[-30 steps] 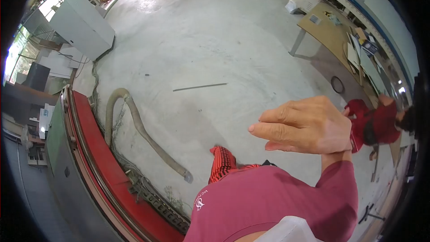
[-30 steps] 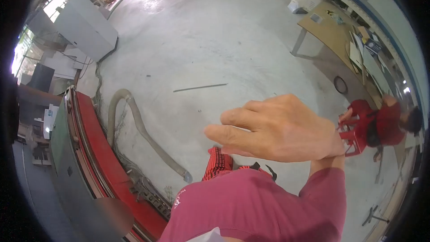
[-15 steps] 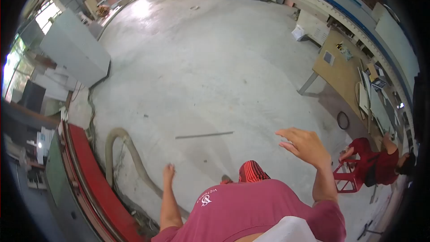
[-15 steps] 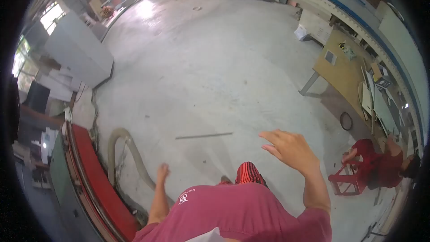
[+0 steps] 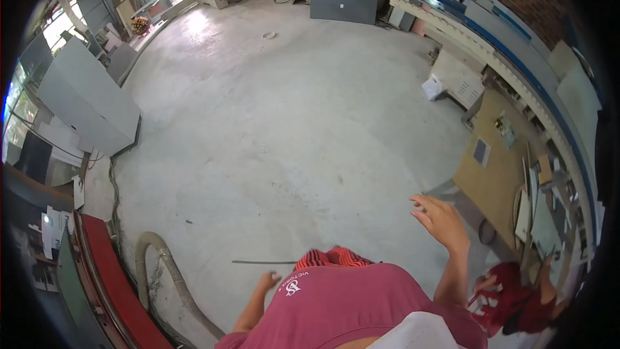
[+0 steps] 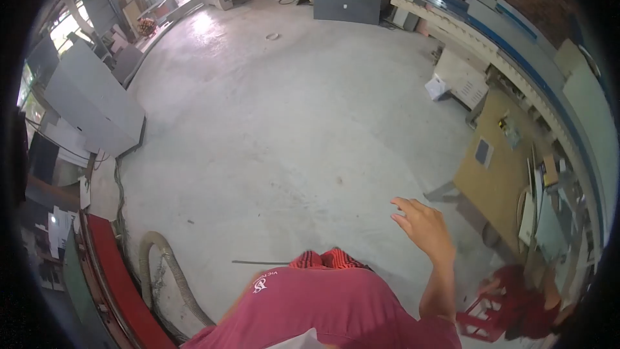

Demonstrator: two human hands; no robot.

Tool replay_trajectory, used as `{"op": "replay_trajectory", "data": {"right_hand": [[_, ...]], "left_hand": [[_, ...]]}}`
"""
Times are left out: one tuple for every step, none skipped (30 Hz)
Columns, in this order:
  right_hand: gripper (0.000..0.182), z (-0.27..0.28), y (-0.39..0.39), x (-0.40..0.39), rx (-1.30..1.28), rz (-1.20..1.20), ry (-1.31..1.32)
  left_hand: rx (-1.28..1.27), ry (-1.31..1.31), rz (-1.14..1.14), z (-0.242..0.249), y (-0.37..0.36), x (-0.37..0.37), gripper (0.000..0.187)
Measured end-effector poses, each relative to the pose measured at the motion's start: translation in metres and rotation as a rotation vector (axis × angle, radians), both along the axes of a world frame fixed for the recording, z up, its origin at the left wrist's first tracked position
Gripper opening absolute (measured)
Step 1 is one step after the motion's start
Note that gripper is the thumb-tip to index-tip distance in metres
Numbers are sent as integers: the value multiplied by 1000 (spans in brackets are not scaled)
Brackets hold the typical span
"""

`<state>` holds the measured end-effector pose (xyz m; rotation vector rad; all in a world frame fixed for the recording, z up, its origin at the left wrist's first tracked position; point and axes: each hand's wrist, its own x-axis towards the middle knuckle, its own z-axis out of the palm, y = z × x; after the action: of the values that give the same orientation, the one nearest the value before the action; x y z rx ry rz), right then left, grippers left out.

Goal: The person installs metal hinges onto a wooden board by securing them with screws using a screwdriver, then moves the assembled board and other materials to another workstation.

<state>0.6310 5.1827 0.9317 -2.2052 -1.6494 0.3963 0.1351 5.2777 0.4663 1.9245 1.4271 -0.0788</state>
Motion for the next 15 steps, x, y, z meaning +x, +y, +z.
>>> {"op": "replay_trajectory", "data": {"right_hand": [[28,6,32,14,52,56,33],[28,9,64,27,47,70,23],[28,11,98,40,59,149,37],[27,11,132,54,74,228,54],[27,7,173,72,78,241,49],[26,-3,211,89,62,292,118],[25,-17,248,105,48,338,186],[25,-41,287,127,55,339,184],[25,-76,328,156,-44,309,327],[26,-113,372,186,-137,278,466],[27,-164,405,215,-152,142,468],[28,-222,425,247,-173,-8,465],[29,-285,434,286,-123,-11,304],[30,-345,420,315,-95,-25,161],[30,-382,401,336,-286,-162,237]], "left_hand": [[-6,4,16,-16,-23,7,53],[-10,8,33,-34,-58,-2,52],[-11,14,51,-44,-60,6,52],[-8,22,71,-48,-57,17,51],[-3,33,87,-49,-41,33,51],[-1,48,99,-53,-28,42,51],[4,63,107,-58,-9,52,51],[12,78,111,-66,17,61,51],[21,93,110,-73,50,70,51],[36,107,108,-76,92,80,51],[70,113,106,-82,154,94,51],[94,111,94,-89,217,115,51],[93,111,68,-85,272,139,51],[76,130,29,-76,347,165,51],[71,154,-8,-75,449,215,52]]}}
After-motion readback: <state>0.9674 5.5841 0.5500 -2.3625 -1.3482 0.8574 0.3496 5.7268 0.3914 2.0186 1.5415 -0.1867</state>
